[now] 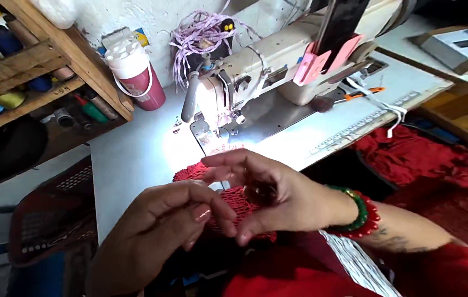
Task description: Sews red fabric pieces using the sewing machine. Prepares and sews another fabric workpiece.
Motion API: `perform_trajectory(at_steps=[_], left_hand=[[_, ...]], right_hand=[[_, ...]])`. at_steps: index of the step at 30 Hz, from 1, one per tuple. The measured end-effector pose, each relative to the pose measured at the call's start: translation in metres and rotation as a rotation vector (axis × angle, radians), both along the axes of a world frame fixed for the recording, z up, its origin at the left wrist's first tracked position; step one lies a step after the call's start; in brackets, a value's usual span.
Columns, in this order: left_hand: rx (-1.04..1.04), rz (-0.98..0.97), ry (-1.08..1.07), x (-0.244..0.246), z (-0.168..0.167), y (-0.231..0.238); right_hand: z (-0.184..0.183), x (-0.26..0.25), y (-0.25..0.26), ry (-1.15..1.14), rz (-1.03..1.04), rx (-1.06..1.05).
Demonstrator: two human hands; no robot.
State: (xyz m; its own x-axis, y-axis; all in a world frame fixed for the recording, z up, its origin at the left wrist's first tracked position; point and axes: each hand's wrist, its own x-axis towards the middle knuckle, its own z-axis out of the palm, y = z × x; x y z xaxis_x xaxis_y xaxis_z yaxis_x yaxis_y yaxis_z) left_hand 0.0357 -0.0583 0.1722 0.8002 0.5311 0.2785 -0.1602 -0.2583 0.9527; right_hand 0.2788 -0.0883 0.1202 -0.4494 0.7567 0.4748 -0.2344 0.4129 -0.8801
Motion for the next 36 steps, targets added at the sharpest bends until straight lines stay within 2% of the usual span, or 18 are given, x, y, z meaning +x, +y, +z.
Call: perform_trajectory(at_steps=[2,3,4,6,8,9,11,13,15,18,22,27,31,33,36], left_hand=[[-0.074,0.013,-0.062,0.008,0.002,-0.007],[-0.088,0.027,-0.049,0.01,0.001,-0.009],[-0.04,0.077,0.011,0.015,-0.004,-0.008],[0.235,0.302,0.26,0.035,-0.031,0.005],[0.466,0.498,0.556,0.064,-0.07,0.032],[0.51,0.548,0.651,0.077,-0.092,0.047],[0.517,0.59,0.789,0.093,-0.132,0.074],[0.446,0.593,0.905,0.099,-0.154,0.085],[0.385,0.61,0.906,0.097,-0.157,0.084],[0.257,0.606,0.81,0.083,-0.143,0.084],[0.198,0.586,0.755,0.069,-0.116,0.1],[0.314,0.462,0.982,0.076,-0.119,0.124],[0.31,0.347,1.009,0.076,-0.133,0.133],[0.408,0.361,1.056,0.075,-0.136,0.133],[0.648,0.315,0.949,0.075,-0.14,0.13]], right_hand=[[0.004,0.008,-0.014,0.015,-0.091,-0.031],[0.006,0.02,-0.019,-0.052,-0.182,0.018],[0.008,0.034,-0.019,-0.159,-0.279,0.102],[0.0,0.052,-0.004,-0.477,-0.453,0.253],[-0.028,0.053,0.027,-0.733,-0.502,0.25],[-0.048,0.052,0.044,-0.799,-0.499,0.212],[-0.086,0.052,0.068,-0.882,-0.476,0.116],[-0.107,0.053,0.075,-0.91,-0.455,0.045],[-0.108,0.053,0.076,-0.86,-0.474,0.0],[-0.102,0.051,0.084,-0.838,-0.547,-0.091],[-0.109,0.047,0.104,-0.759,-0.485,-0.121],[-0.12,0.035,0.11,-0.865,-0.476,-0.119],[-0.126,0.036,0.108,-0.824,-0.529,-0.137],[-0.127,0.036,0.107,-0.837,-0.536,-0.151],[-0.124,0.032,0.103,-0.856,-0.592,-0.136]])
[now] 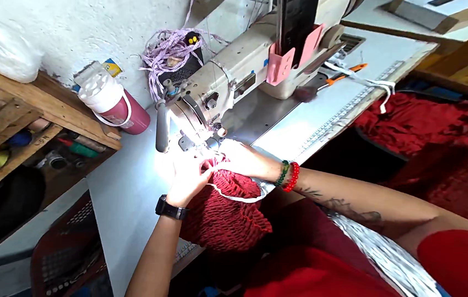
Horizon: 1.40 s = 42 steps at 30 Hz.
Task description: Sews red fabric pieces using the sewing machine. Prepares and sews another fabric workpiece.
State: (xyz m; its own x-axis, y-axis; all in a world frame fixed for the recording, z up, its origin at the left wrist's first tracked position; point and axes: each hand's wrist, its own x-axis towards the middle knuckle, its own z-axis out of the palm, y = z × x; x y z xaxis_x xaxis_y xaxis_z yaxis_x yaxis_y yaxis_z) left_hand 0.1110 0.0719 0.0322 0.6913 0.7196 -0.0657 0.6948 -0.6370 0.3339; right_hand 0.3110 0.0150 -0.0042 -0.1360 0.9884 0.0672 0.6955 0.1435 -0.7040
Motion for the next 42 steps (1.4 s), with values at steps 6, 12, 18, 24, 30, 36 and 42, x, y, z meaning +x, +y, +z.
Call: perform_trajectory(at_steps=[6,12,18,24,30,36,42], left_hand=[[0.064,-0.286,-0.107,-0.013,-0.015,0.01],[-0.258,-0.052,-0.164,-0.019,-0.01,0.021],[-0.308,0.074,-0.125,-0.008,-0.01,0.025],[-0.222,-0.061,-0.104,-0.008,-0.018,0.028],[-0.301,-0.035,-0.329,-0.016,-0.029,0.027],[-0.207,-0.062,-0.347,-0.021,-0.033,0.024],[-0.09,-0.135,-0.377,-0.021,-0.034,0.022]], right_hand=[[0.005,-0.004,-0.005,-0.106,-0.024,-0.077],[-0.003,0.001,-0.007,-0.018,-0.008,0.012],[0.005,0.006,-0.005,-0.007,0.003,-0.057],[0.0,0.009,-0.002,0.006,0.052,-0.009],[-0.007,0.013,-0.004,0.013,0.065,0.077],[-0.015,0.016,-0.008,-0.069,0.097,0.224],[-0.009,0.019,-0.014,-0.21,0.198,0.217]])
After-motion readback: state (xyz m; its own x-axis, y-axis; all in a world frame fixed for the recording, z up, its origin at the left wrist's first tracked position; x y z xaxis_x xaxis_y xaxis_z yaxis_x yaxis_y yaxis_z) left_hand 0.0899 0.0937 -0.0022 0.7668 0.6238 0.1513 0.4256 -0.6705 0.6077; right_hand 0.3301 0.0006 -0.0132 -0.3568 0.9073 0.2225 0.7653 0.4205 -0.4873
